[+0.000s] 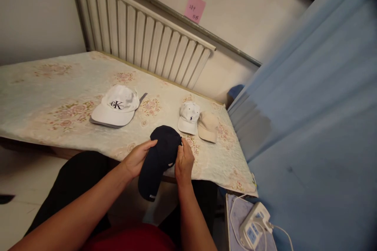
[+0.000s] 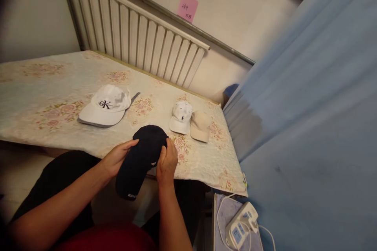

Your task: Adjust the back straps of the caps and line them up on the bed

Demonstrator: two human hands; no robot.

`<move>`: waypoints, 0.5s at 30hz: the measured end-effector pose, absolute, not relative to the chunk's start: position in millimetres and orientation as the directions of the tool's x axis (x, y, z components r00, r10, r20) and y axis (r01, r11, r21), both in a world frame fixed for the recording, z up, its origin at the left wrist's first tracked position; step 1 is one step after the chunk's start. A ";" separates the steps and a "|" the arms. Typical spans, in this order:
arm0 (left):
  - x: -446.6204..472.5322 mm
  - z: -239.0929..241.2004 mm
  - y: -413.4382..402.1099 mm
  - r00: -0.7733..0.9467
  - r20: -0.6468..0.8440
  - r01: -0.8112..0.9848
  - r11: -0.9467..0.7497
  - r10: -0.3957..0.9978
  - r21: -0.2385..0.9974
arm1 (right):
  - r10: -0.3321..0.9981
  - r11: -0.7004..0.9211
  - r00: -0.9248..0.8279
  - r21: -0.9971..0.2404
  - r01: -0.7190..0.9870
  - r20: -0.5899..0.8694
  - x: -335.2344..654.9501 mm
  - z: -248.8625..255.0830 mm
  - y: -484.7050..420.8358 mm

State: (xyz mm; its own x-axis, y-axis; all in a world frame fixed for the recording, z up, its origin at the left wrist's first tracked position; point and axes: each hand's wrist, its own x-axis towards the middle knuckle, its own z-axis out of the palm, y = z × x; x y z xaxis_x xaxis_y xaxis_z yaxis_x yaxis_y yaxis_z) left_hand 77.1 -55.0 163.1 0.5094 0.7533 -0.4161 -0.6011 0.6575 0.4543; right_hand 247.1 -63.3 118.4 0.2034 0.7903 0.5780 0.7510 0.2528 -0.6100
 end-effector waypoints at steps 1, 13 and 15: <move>76.4 162.7 -53.5 0.522 -0.420 -0.605 0.669 0.742 0.432 | 0.785 0.259 0.207 -0.613 0.746 0.584 246.4 119.6 -66.0; 86.4 149.0 -60.5 0.459 -0.198 -0.634 0.475 0.866 0.610 | 0.628 0.559 -0.255 -0.197 0.806 0.736 202.7 144.3 -80.3; 83.3 149.2 -62.0 0.489 -0.192 -0.603 0.488 0.851 0.631 | 0.651 0.524 -0.208 -0.234 0.819 0.730 210.7 137.0 -75.1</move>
State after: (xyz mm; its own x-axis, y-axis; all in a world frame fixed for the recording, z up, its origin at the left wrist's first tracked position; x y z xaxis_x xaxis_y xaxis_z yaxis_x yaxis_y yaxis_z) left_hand 83.3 -62.0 149.2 0.4887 0.8512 -0.1917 -0.6025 0.4881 0.6314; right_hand 210.7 -75.1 137.0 -0.2078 0.6507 0.7304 0.8189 0.5241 -0.2339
